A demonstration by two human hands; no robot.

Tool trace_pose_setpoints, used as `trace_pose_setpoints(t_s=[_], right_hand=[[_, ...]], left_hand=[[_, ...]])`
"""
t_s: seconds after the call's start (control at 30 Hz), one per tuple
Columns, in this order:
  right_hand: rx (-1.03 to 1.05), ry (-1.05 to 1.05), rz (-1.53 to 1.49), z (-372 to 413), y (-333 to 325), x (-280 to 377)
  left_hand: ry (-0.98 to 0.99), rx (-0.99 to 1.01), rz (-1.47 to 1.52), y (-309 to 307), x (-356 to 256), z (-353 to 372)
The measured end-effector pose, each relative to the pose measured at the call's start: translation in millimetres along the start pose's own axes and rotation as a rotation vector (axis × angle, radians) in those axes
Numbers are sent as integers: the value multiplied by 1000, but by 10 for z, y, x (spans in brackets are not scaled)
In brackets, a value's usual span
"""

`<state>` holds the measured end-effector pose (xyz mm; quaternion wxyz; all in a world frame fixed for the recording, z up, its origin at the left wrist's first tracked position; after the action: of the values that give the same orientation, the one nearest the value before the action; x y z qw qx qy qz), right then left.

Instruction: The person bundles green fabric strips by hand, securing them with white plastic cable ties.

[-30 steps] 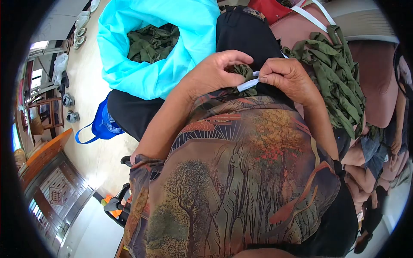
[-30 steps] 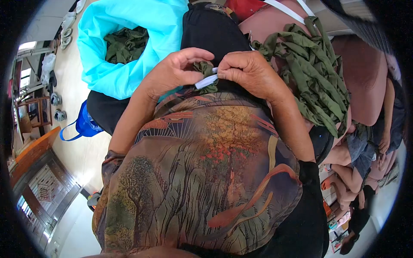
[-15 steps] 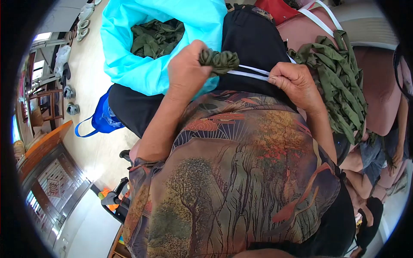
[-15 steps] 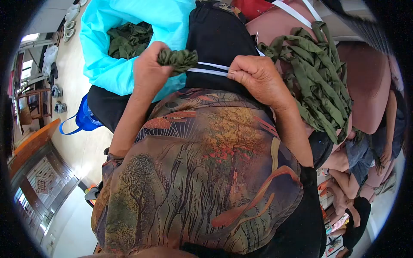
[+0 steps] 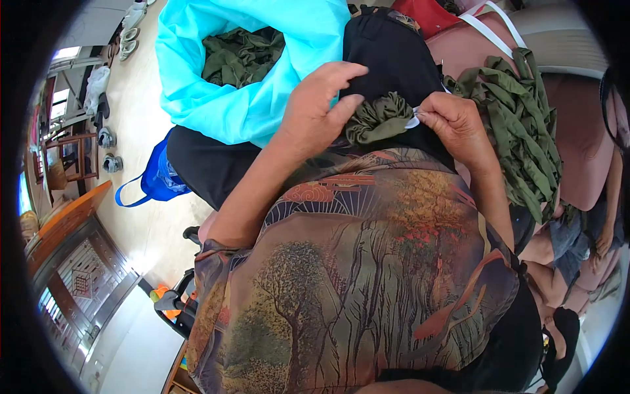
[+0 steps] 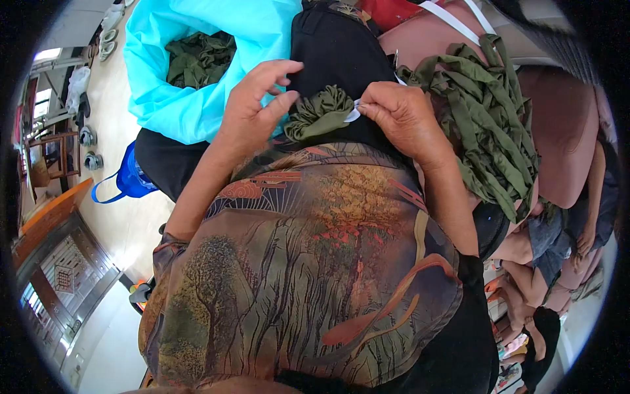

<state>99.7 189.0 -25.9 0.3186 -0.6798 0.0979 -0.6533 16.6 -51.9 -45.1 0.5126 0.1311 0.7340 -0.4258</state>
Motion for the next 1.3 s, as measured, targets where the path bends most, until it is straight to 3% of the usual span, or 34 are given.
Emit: trace_pose_setpoints(t_s=[0.07, 0.23, 0.33, 0.43, 0.53, 0.67, 0.8, 0.83, 0.93, 0.97, 1.1, 1.2, 1.23, 1.3], right_hand=[[-21, -41, 48, -24, 10, 55], [89, -99, 1, -10, -27, 170], [133, -97, -26, 31, -19, 192], [123, -83, -9, 36, -14, 187], [76, -73, 22, 42, -3, 177], [32, -127, 183, 30, 55, 120], [35, -114, 166, 3, 70, 135], [35, -122, 170, -5, 76, 121], [45, -95, 154, -10, 112, 111], [46, -81, 145, -24, 122, 116], [81, -18, 69, -104, 106, 169], [56, -31, 72, -151, 101, 198], [49, -30, 65, -151, 115, 190], [42, -28, 61, -155, 132, 188]], left_hand=[[-46, 151, 132, 23, -106, -103], [-31, 473, 21, 141, -150, -218], [60, 381, -75, 183, -191, -220], [-39, 351, 32, 64, -243, -183], [-150, 139, 107, -3, -59, -64], [-134, -93, -367, -102, -92, 100], [-67, -357, -569, -217, 233, 221], [-206, -350, -414, -211, 327, 287], [-616, -334, 1115, -335, 609, 396], [-582, -311, 1296, -283, 625, 378], [-243, -262, 1422, -52, 316, 199], [-168, -4, 1353, -8, 363, 158], [-275, 9, 1229, 2, 317, 160], [-296, 46, 1174, -10, 182, 102]])
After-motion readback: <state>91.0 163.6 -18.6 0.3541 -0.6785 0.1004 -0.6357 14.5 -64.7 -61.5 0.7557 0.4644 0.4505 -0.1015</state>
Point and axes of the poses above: each hand's wrist, its own z-axis away from the middle knuckle, its own y-axis out of the palm, x = y × z, the point moved 1 cm from there along -z, towards the middle knuckle, and after that the axes turned 12 degrees about x, right-handed, at the moved point
